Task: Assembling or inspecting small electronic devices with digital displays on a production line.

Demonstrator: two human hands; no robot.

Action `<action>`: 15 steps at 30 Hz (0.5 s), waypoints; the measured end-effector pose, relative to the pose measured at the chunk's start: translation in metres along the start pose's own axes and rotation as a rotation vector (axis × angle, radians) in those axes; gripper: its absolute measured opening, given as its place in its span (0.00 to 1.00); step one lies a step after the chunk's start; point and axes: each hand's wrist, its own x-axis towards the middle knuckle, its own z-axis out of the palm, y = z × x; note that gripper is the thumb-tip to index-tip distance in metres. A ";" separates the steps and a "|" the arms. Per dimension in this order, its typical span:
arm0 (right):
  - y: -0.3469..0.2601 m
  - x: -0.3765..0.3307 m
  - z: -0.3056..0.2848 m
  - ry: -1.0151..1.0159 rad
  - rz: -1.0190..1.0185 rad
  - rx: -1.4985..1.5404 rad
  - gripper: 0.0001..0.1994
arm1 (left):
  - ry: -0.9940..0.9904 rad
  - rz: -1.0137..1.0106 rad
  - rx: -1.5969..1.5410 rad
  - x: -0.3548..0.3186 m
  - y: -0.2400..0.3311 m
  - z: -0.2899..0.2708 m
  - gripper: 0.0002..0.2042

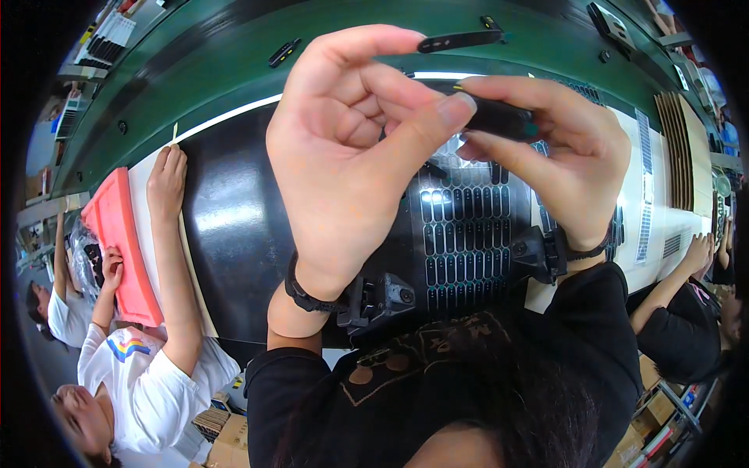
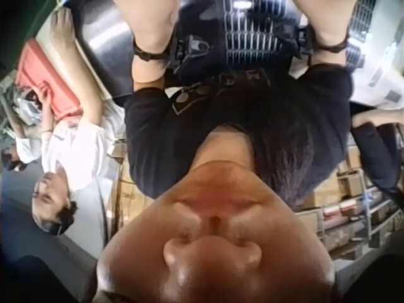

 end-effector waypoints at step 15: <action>-0.002 -0.003 -0.002 -0.020 -0.084 -0.207 0.14 | -0.054 0.073 0.255 0.002 0.002 -0.002 0.20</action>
